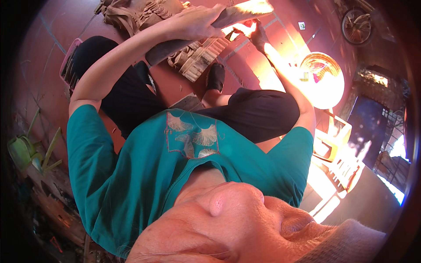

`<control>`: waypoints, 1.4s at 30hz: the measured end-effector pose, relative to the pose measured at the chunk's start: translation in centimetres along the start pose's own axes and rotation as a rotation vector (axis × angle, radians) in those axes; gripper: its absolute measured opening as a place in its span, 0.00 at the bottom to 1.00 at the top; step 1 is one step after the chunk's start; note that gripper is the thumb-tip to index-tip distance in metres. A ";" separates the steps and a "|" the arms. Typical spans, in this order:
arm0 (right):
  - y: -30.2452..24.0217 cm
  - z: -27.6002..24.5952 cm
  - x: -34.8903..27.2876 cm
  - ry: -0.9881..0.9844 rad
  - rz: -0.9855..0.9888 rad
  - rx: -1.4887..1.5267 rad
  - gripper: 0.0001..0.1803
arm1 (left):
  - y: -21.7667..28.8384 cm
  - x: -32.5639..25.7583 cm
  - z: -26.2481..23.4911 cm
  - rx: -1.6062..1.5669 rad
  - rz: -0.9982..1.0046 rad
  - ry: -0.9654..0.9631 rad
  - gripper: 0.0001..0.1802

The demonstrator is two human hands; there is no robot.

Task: The person carves a wooden sculpture using a chisel and mallet. They repeatedly strike the chisel to shape the wood, focusing on detailed sections of the piece.

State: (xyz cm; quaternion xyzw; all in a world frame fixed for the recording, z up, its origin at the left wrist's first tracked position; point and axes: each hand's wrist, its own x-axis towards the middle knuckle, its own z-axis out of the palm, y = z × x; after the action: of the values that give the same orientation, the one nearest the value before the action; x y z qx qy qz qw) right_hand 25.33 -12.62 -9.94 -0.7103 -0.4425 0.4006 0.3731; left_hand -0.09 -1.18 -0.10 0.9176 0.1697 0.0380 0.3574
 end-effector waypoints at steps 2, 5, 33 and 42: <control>-0.1 0.0 0.0 0.009 0.030 0.021 0.16 | -0.6 0.4 0.0 0.024 -0.012 -0.062 0.42; -0.2 0.1 0.2 -0.008 0.022 0.037 0.15 | -0.8 0.1 -0.4 -0.071 -0.034 -0.026 0.41; 0.0 -0.3 -0.4 0.005 -0.053 0.016 0.14 | -0.6 -0.9 0.8 -0.017 0.040 0.051 0.39; 0.2 -0.4 -0.8 0.012 -0.070 0.029 0.14 | 0.3 -4.1 -2.8 -0.602 -0.200 0.112 0.31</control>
State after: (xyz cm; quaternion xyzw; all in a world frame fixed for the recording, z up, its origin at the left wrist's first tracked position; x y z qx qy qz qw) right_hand 25.54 -13.47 -9.77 -0.6915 -0.4589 0.3893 0.3997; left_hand -4.34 -0.95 2.42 0.7460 0.2598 0.1017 0.6047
